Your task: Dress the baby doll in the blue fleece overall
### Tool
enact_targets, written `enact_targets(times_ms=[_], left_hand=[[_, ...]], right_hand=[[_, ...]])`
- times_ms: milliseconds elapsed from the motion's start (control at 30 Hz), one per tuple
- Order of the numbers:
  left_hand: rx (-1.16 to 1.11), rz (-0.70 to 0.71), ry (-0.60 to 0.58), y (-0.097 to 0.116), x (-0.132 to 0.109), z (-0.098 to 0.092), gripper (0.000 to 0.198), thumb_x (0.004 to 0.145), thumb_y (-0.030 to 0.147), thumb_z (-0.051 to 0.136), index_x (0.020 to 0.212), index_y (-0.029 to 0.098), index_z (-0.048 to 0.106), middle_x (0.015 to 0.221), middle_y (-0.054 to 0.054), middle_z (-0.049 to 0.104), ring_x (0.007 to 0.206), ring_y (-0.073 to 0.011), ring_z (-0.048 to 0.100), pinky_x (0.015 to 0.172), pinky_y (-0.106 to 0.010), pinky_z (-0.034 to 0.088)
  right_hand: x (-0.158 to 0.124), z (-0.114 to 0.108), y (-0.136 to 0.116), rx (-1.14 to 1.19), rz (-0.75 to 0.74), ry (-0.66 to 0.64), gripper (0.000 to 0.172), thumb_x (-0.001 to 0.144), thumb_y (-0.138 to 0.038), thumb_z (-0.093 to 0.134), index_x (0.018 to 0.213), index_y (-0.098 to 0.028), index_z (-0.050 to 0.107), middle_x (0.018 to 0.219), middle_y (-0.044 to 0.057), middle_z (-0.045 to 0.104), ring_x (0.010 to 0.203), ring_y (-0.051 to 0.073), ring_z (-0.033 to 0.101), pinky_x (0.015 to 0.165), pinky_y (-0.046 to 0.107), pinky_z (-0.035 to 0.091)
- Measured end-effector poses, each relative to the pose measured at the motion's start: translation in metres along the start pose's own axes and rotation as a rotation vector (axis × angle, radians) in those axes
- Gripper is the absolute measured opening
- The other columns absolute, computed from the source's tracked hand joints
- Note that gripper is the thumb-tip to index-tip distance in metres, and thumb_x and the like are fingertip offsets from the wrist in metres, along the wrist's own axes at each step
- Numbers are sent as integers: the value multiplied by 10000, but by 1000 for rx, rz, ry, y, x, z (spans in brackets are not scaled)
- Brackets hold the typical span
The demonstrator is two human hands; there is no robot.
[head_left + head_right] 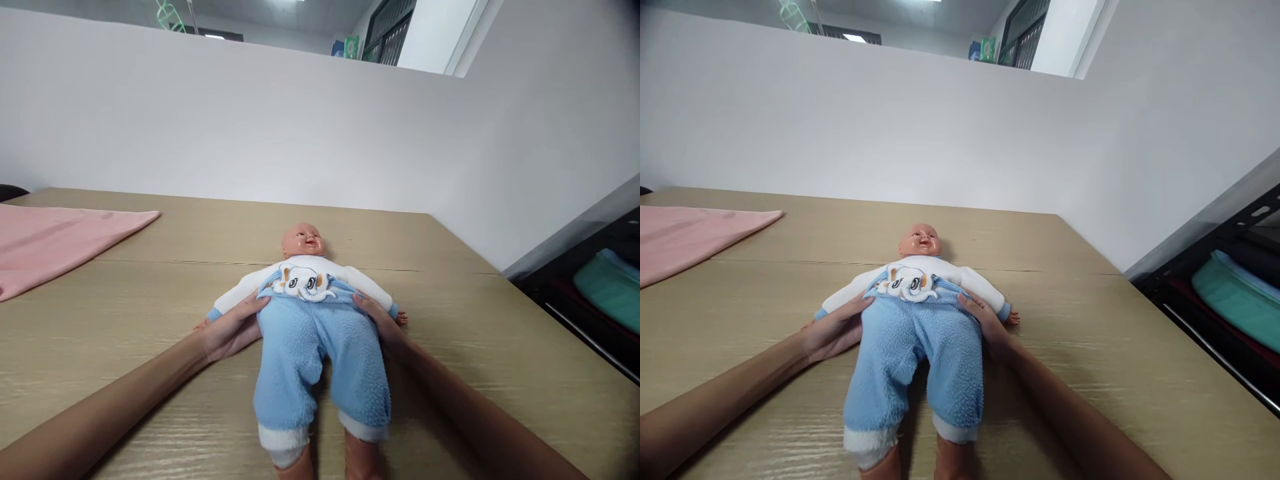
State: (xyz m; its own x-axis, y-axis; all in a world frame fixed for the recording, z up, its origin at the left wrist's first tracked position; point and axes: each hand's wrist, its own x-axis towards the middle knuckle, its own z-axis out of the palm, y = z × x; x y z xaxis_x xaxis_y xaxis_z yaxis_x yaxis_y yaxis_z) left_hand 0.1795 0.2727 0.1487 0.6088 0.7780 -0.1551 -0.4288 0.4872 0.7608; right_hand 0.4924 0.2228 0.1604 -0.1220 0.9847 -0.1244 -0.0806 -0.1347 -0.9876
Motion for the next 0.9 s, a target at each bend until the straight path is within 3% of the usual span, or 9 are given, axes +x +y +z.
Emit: enact_targets(times_ms=[100,167,300,400,467,600,733,800,900], left_hand=[[52,-30,-4,2,4,-2,785,944,311,820,1649,273,477,1618,-115,612,1526,-336,542,1284,-451,444],[123,-36,27,1,5,-6,727,928,348,835,1594,267,553,1598,-110,631,1513,-352,550,1265,-453,458],[319,26,-39,11,3,-15,669,919,487,836,1529,302,633,1593,-88,637,1480,-373,569,1244,-469,456],[618,78,-124,34,2,-14,547,979,498,775,1482,297,692,1527,-73,688,1432,-354,596,1234,-456,444],[737,66,-147,45,5,-12,479,1011,498,733,1437,277,733,1439,-79,739,1370,-349,631,1203,-457,464],[545,49,-44,43,13,-11,493,1005,503,728,1434,261,731,1436,-106,740,1407,-357,609,1187,-446,477],[654,60,136,35,10,-19,399,902,433,824,1266,267,819,1440,-88,740,1509,-401,500,1283,-475,355],[810,103,121,38,4,-23,358,887,364,799,1237,290,825,1448,-64,731,1534,-408,459,1326,-494,267],[990,178,9,43,-3,-29,371,847,300,778,1214,271,816,1402,-74,734,1472,-415,506,1312,-510,286]], right_hand=[[-3,1,-1,-32,-18,-12,493,954,-679,671,1199,-267,786,1227,58,817,1130,306,739,1110,461,545],[-5,2,-5,-77,-47,-28,451,911,-638,746,1127,-244,790,1159,53,805,1091,296,712,1058,428,544],[-13,7,-27,-554,-294,-28,335,917,-529,770,824,-220,681,843,9,650,839,214,581,839,342,494],[-15,16,-46,-827,-471,-21,314,956,-474,731,794,-229,619,838,14,599,833,210,555,826,343,470],[-8,21,-51,-736,-440,-11,287,979,-506,699,877,-240,669,921,34,653,910,232,598,883,353,503],[19,25,-34,-415,-261,181,411,990,-643,614,1048,-255,737,1041,48,745,1029,275,666,953,377,564],[28,13,-5,-459,-218,197,503,931,-711,663,918,-212,726,925,39,743,902,266,668,905,390,572],[19,4,3,-496,-200,158,509,906,-715,693,850,-210,720,875,36,731,870,272,664,885,404,570],[1,-7,9,-550,-221,131,477,906,-686,710,933,-215,774,1012,74,764,1036,329,684,1021,467,540]])
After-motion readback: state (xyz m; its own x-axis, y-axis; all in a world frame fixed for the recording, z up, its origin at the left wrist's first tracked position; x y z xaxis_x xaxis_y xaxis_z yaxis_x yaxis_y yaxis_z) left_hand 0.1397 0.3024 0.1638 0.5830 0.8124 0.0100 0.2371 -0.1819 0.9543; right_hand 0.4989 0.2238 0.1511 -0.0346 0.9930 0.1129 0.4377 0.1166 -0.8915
